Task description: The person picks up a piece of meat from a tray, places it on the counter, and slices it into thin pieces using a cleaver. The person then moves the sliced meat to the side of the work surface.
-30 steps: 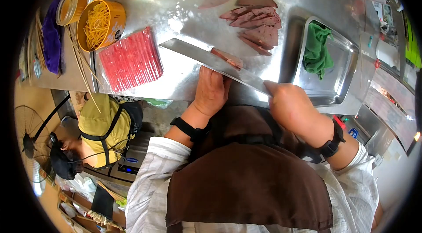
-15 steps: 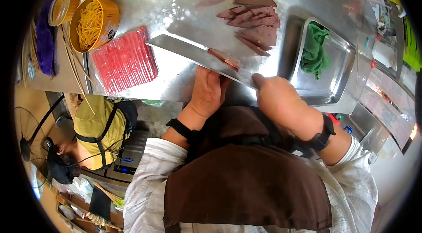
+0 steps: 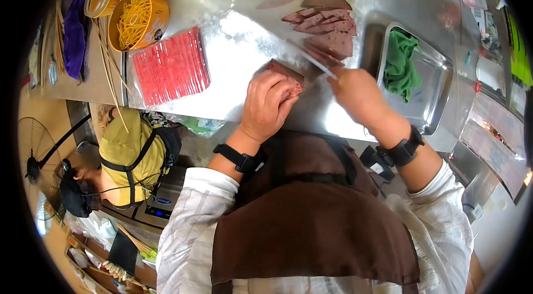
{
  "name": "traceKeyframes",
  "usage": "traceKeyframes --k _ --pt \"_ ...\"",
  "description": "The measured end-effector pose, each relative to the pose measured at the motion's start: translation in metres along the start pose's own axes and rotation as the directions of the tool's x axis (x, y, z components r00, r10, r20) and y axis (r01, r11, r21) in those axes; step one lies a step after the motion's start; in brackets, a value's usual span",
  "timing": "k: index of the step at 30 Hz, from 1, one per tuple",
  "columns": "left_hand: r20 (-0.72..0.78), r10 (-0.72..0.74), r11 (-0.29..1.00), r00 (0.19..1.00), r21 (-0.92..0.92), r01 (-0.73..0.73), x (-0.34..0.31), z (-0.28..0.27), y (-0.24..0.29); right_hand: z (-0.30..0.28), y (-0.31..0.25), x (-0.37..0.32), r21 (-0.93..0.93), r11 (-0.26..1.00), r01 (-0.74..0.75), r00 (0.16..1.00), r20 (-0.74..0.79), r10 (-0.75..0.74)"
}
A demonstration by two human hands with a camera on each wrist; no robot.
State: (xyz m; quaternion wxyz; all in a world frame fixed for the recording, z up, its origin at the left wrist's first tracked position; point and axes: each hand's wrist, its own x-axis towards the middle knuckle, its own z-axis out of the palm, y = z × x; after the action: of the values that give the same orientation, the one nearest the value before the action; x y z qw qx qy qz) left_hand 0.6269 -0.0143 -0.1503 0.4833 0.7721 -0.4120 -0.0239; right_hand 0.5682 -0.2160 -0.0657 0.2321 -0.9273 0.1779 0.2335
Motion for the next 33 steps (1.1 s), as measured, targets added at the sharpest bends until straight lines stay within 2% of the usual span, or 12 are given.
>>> traceKeyframes --k 2,5,6,10,15,19,25,28,33 --pt "-0.015 0.005 0.999 1.000 0.036 -0.004 -0.001 -0.001 0.002 -0.006 0.000 -0.008 0.023 0.997 -0.076 0.997 -0.025 0.077" --pt "-0.047 -0.005 0.999 0.999 0.032 0.006 -0.005 0.007 0.001 -0.016 -0.001 -0.036 0.048 0.999 -0.011 0.999 -0.037 0.013" --pt "-0.062 -0.005 0.999 0.998 0.037 0.008 -0.004 0.008 0.000 -0.013 0.003 -0.048 0.026 0.998 0.065 0.994 -0.093 -0.063" --pt "-0.017 -0.034 0.996 0.999 0.079 0.036 -0.012 0.007 0.000 -0.027 -0.006 -0.088 -0.022 0.997 0.068 0.997 -0.046 -0.069" --pt "0.038 -0.007 0.996 0.999 0.084 0.004 -0.033 0.015 -0.014 -0.031 -0.008 -0.115 -0.011 0.999 0.035 0.999 0.024 -0.035" --pt "0.054 -0.018 0.997 0.998 0.080 0.014 -0.032 0.014 -0.014 -0.033 -0.010 -0.120 -0.039 0.999 -0.032 0.996 0.077 0.035" --pt "0.048 -0.021 0.995 0.999 0.102 0.016 -0.032 0.015 -0.014 -0.029 -0.013 -0.118 -0.048 0.999 0.016 0.998 0.054 -0.013" --pt "0.059 -0.034 0.996 0.998 0.089 0.028 -0.032 0.014 -0.013 -0.026 -0.014 -0.117 -0.085 0.996 -0.038 0.996 0.082 0.045" --pt "0.041 -0.033 0.998 0.999 0.055 0.030 -0.020 0.009 -0.004 -0.028 -0.016 -0.111 -0.059 0.998 -0.003 0.996 0.091 0.008"
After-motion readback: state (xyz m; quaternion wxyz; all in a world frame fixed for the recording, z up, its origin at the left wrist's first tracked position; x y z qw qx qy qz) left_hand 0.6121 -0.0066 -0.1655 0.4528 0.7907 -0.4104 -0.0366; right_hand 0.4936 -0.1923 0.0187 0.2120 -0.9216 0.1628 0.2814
